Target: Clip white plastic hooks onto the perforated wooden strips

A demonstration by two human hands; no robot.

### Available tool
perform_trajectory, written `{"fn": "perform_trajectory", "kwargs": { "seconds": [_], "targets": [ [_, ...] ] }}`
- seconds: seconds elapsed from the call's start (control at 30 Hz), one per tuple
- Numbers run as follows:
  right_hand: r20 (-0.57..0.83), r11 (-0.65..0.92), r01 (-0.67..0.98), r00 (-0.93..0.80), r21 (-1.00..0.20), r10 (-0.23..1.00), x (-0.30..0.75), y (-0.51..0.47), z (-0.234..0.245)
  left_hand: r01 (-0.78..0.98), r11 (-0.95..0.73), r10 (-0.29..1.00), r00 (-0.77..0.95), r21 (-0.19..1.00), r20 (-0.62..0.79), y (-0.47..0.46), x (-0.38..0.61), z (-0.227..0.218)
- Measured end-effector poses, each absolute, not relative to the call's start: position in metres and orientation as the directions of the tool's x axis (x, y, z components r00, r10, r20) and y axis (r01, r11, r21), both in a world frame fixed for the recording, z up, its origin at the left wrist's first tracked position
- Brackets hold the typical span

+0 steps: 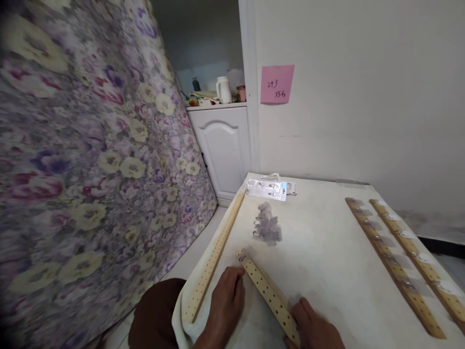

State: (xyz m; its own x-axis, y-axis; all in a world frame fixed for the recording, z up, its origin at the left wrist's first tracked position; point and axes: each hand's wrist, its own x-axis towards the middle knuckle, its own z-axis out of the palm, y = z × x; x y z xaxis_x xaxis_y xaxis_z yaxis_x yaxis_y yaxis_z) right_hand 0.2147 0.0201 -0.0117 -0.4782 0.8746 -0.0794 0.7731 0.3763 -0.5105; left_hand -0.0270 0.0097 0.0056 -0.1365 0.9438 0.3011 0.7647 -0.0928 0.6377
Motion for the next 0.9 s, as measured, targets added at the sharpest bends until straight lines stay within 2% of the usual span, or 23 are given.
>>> {"fn": "perform_trajectory", "kwargs": {
  "seconds": [0.27, 0.5, 0.6, 0.7, 0.77, 0.9],
  "targets": [
    [0.046, 0.393, 0.794, -0.421, -0.463, 0.906, 0.169, 0.030, 0.012, 0.763, -0.063, 0.952, -0.149, 0.644, 0.269, 0.010, -0.027, 0.007],
    [0.022, 0.345, 0.818, -0.378, -0.460, 0.926, 0.142, 0.031, 0.003, 0.717, -0.068, 0.954, -0.158, 0.693, 0.256, 0.011, -0.028, 0.008],
    [0.014, 0.322, 0.793, -0.368, -0.518, 0.930, 0.144, 0.029, 0.003, 0.709, -0.078, 0.952, -0.155, 0.701, 0.263, 0.013, -0.029, 0.006],
    [0.014, 0.276, 0.722, -0.347, -0.635, 0.938, 0.151, 0.042, 0.007, 0.705, -0.066, 0.956, -0.157, 0.706, 0.246, 0.014, -0.030, 0.005],
    [0.066, 0.258, 0.674, -0.296, -0.693, 0.953, 0.157, 0.064, 0.008, 0.701, -0.060, 0.960, -0.153, 0.710, 0.233, 0.014, -0.030, 0.006],
    [0.207, 0.243, 0.638, -0.132, -0.731, 0.969, 0.164, 0.124, 0.000, 0.692, -0.066, 0.959, -0.154, 0.718, 0.237, 0.015, -0.028, 0.011]
  ]
}}
